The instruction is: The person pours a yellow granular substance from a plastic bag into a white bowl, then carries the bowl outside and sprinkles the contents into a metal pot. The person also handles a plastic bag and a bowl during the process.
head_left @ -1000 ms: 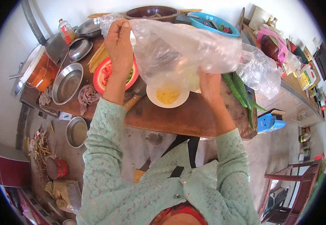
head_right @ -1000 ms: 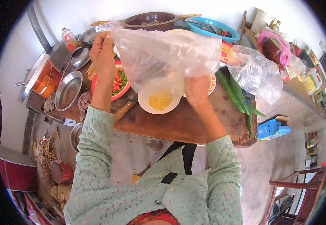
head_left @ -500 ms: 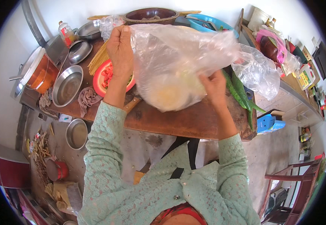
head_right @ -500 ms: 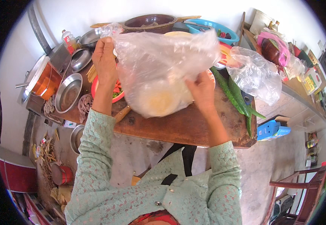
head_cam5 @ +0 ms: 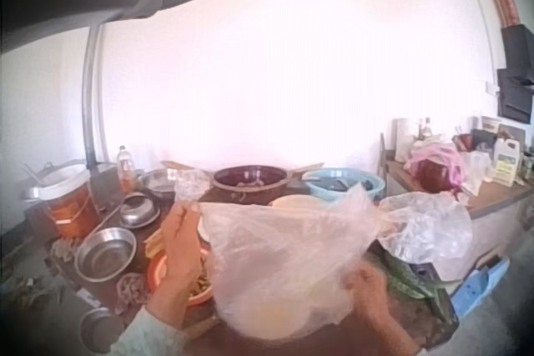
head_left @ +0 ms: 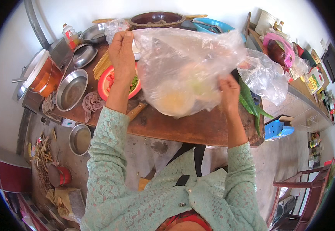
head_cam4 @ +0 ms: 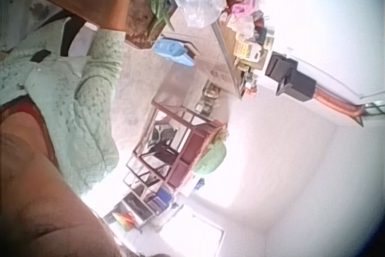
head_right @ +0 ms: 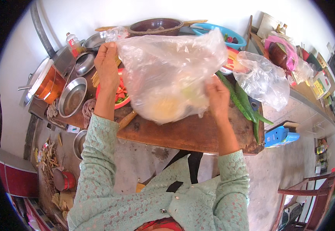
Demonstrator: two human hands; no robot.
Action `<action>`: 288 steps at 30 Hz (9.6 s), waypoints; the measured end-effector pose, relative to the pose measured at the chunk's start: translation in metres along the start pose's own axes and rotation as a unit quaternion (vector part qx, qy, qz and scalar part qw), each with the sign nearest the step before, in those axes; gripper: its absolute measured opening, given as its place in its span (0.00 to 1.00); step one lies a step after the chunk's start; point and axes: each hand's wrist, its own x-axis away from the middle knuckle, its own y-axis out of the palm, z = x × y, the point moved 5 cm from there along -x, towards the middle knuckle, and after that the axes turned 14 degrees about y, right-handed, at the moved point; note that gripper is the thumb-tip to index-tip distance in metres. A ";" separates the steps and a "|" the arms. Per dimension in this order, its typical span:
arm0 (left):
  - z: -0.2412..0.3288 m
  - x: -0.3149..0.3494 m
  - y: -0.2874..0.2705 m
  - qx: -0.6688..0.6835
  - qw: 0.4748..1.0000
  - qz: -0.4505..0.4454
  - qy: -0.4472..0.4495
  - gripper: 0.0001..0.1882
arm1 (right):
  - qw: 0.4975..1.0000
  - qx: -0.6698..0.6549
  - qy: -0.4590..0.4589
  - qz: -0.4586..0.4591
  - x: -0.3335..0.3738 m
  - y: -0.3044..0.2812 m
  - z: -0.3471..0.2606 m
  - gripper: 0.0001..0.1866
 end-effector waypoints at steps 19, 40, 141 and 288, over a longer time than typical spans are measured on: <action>0.001 0.037 0.006 0.108 0.973 -0.118 -0.167 0.27 | 0.958 -0.241 0.146 -0.048 0.014 -0.002 0.008 0.10; -0.006 0.042 0.016 0.147 0.959 -0.088 -0.226 0.09 | 0.984 -0.144 0.102 0.019 0.006 -0.006 -0.021 0.19; 0.123 0.193 0.265 -0.088 0.885 -0.255 0.379 0.10 | 0.920 0.071 -0.164 0.348 0.165 -0.274 -0.090 0.19; 0.035 0.375 -0.141 0.025 0.710 -0.121 -0.694 0.18 | 0.772 0.509 -0.181 -0.336 0.164 0.089 0.088 0.36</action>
